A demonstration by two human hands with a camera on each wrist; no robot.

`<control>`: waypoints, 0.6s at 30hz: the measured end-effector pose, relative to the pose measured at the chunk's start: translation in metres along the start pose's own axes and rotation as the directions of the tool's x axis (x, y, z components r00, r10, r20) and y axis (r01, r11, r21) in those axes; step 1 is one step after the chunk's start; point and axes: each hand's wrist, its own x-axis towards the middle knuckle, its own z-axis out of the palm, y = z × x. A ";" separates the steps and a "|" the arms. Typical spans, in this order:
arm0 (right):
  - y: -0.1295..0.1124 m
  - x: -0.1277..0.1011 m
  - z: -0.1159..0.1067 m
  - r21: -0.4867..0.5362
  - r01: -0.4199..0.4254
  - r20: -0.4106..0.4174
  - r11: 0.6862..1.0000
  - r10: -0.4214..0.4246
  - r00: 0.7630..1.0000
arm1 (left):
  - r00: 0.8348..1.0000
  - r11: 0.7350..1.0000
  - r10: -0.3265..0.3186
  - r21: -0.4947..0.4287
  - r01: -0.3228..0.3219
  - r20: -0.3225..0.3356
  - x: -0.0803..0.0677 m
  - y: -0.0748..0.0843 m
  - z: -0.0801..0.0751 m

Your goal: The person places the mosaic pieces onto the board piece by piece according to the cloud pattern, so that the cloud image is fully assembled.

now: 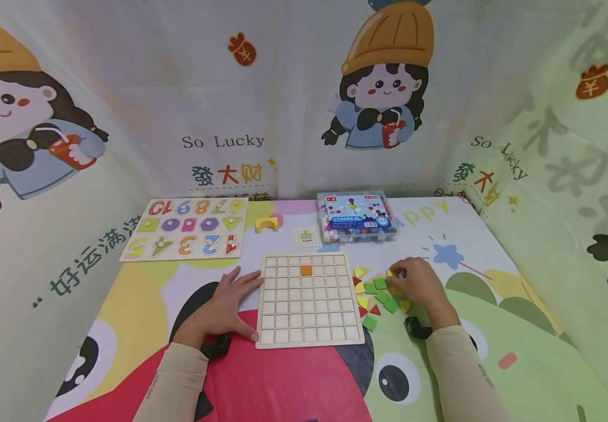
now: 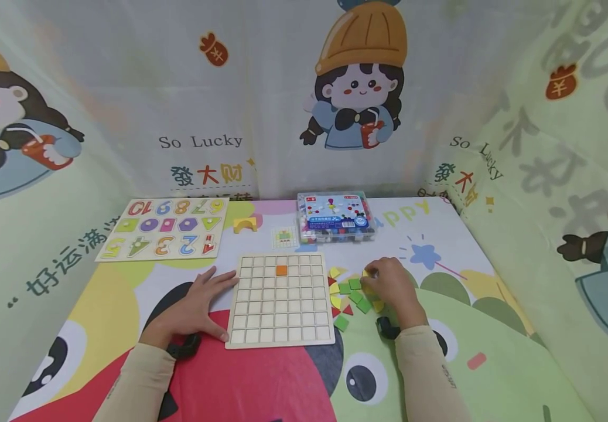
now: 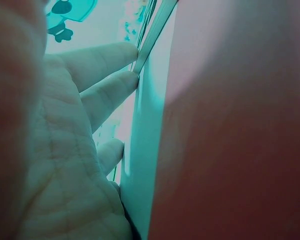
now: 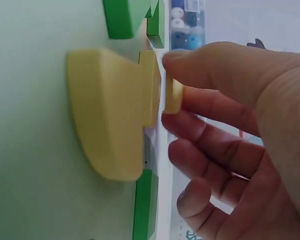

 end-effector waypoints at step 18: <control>-0.051 -0.004 0.000 0.050 0.283 -0.101 0.958 -0.277 0.955 | 1.000 1.000 0.016 0.022 -0.017 0.016 -0.002 0.002 -0.002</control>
